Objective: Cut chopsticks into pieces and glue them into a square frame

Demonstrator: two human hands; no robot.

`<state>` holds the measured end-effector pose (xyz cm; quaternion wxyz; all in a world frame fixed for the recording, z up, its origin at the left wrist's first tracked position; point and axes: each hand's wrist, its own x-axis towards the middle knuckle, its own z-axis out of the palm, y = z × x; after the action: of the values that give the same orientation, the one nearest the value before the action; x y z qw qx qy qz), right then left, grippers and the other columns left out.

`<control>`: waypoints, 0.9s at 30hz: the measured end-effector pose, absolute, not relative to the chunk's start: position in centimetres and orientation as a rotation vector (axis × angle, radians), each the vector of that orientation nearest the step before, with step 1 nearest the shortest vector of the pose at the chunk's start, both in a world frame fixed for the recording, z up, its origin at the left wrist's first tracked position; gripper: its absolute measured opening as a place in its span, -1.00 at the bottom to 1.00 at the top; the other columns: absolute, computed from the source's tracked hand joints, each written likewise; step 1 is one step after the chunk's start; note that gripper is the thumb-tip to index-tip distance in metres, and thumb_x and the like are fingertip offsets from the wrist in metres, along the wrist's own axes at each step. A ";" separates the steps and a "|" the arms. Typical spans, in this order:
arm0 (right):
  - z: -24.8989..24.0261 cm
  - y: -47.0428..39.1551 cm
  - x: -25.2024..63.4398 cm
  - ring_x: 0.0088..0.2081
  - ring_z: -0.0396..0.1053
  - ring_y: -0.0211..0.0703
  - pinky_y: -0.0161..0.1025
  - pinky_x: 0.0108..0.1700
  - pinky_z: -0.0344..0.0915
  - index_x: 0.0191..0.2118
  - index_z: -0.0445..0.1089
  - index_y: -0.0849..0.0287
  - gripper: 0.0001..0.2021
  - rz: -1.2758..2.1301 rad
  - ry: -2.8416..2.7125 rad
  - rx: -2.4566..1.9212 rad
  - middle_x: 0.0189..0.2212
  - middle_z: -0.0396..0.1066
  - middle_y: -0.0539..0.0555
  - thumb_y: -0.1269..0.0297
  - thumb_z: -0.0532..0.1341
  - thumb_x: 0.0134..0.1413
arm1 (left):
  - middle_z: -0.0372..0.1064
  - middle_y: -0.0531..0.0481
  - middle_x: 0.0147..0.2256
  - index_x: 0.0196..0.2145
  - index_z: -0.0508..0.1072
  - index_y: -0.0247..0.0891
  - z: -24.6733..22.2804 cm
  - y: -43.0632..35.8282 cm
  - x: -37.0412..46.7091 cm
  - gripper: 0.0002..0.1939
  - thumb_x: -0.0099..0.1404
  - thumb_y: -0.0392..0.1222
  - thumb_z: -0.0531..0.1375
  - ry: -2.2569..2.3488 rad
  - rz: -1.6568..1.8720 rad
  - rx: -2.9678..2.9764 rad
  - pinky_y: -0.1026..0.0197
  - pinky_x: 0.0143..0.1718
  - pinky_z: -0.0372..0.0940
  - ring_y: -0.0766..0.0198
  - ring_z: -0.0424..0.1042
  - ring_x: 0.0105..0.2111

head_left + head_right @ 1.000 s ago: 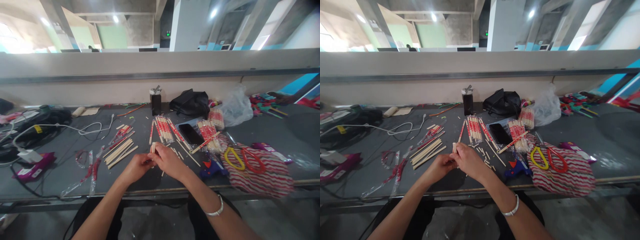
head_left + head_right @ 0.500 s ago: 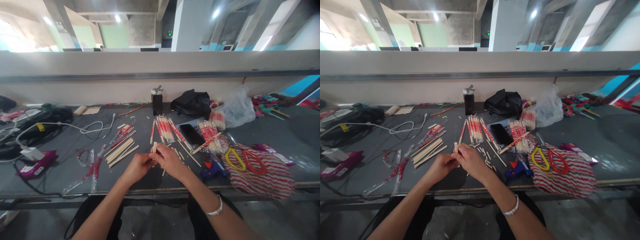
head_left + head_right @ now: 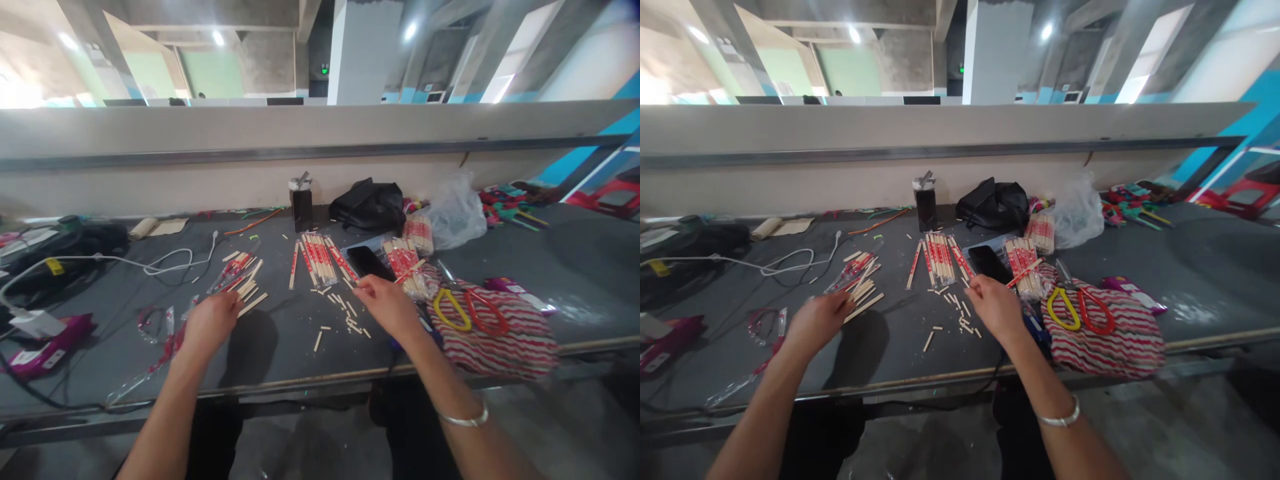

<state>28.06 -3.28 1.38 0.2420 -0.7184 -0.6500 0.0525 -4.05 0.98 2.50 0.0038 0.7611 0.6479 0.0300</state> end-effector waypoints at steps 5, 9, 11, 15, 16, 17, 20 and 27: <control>0.4 -4.2 31.2 -0.47 0.37 -0.20 -0.33 -0.49 0.01 -0.54 0.39 0.14 -0.83 0.269 -1.870 -2.237 -0.54 0.46 0.01 0.22 0.26 -0.01 | 0.49 -0.08 -0.32 -0.38 0.43 -0.19 2.5 1.2 -4.8 -0.69 0.30 -0.08 -0.06 2.115 -0.139 2.256 0.27 -0.43 0.12 0.14 0.46 -0.29; -0.7 -4.3 30.6 -0.47 0.37 -0.20 -0.32 -0.48 0.00 -0.59 0.38 0.13 -0.83 0.255 -1.879 -2.189 -0.57 0.45 0.00 0.30 0.23 -0.04 | 0.51 -0.12 -0.26 -0.28 0.48 -0.17 2.0 1.6 -5.0 -0.69 0.28 -0.08 -0.04 2.156 -0.116 2.187 0.23 -0.38 0.20 0.08 0.47 -0.24; -0.6 -4.2 30.3 -0.48 0.37 -0.21 -0.32 -0.47 0.04 -0.58 0.39 0.12 -0.85 0.233 -1.852 -2.151 -0.57 0.45 -0.01 0.30 0.21 -0.04 | 0.51 -0.13 -0.23 -0.23 0.48 -0.16 1.7 1.9 -5.2 -0.68 0.26 -0.08 -0.03 2.165 -0.063 2.152 0.21 -0.35 0.23 0.05 0.47 -0.22; 0.5 -4.0 32.3 -0.38 0.42 -0.17 -0.30 -0.35 0.18 -0.42 0.42 0.13 -0.82 0.100 -1.685 -2.094 -0.45 0.50 0.03 0.22 0.11 0.07 | 0.49 -0.14 -0.15 -0.13 0.47 -0.17 1.2 2.3 -6.0 -0.65 0.24 -0.07 -0.01 2.194 0.008 2.080 0.18 -0.31 0.26 0.03 0.46 -0.17; 0.8 -4.0 33.3 -0.34 0.43 -0.14 -0.28 -0.31 0.20 -0.38 0.42 0.15 -0.80 0.052 -1.617 -2.093 -0.41 0.51 0.07 0.20 0.09 0.08 | 0.49 -0.14 -0.15 -0.13 0.48 -0.18 1.0 2.3 -6.1 -0.64 0.25 -0.07 -0.01 2.194 0.019 2.087 0.17 -0.30 0.26 0.02 0.46 -0.17; 0.9 -4.0 34.5 -0.33 0.43 -0.10 -0.25 -0.30 0.21 -0.37 0.42 0.16 -0.78 0.001 -1.536 -2.099 -0.41 0.51 0.10 0.19 0.08 0.08 | 0.50 -0.15 -0.17 -0.13 0.48 -0.20 0.9 2.4 -6.2 -0.64 0.25 -0.08 0.00 2.188 0.036 2.110 0.16 -0.30 0.27 0.02 0.46 -0.18; 1.0 -4.1 37.2 -0.42 0.41 -0.06 -0.21 -0.33 0.22 -0.48 0.38 0.15 -0.82 -0.076 -1.295 -2.036 -0.51 0.47 0.10 0.18 0.14 -0.03 | 0.48 -0.19 -0.23 -0.16 0.50 -0.28 0.8 2.5 -6.0 -0.65 0.25 -0.09 0.02 2.180 0.205 2.265 0.09 -0.23 0.28 -0.02 0.44 -0.21; 0.5 -6.1 30.9 -0.52 0.29 -0.25 -0.34 -0.40 0.16 -0.46 0.30 0.13 -0.92 0.215 -1.844 -1.618 -0.58 0.34 -0.05 0.33 0.13 0.01 | 0.39 -0.14 -0.11 -0.02 0.40 -0.22 0.8 -0.4 0.4 -0.71 0.34 -0.17 0.04 1.495 1.229 2.771 0.06 -0.02 0.23 0.12 0.35 -0.07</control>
<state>30.85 -6.08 0.50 0.3328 -0.6196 -0.7061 0.0823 0.41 -0.42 0.83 -0.1190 0.8141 0.4391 0.3609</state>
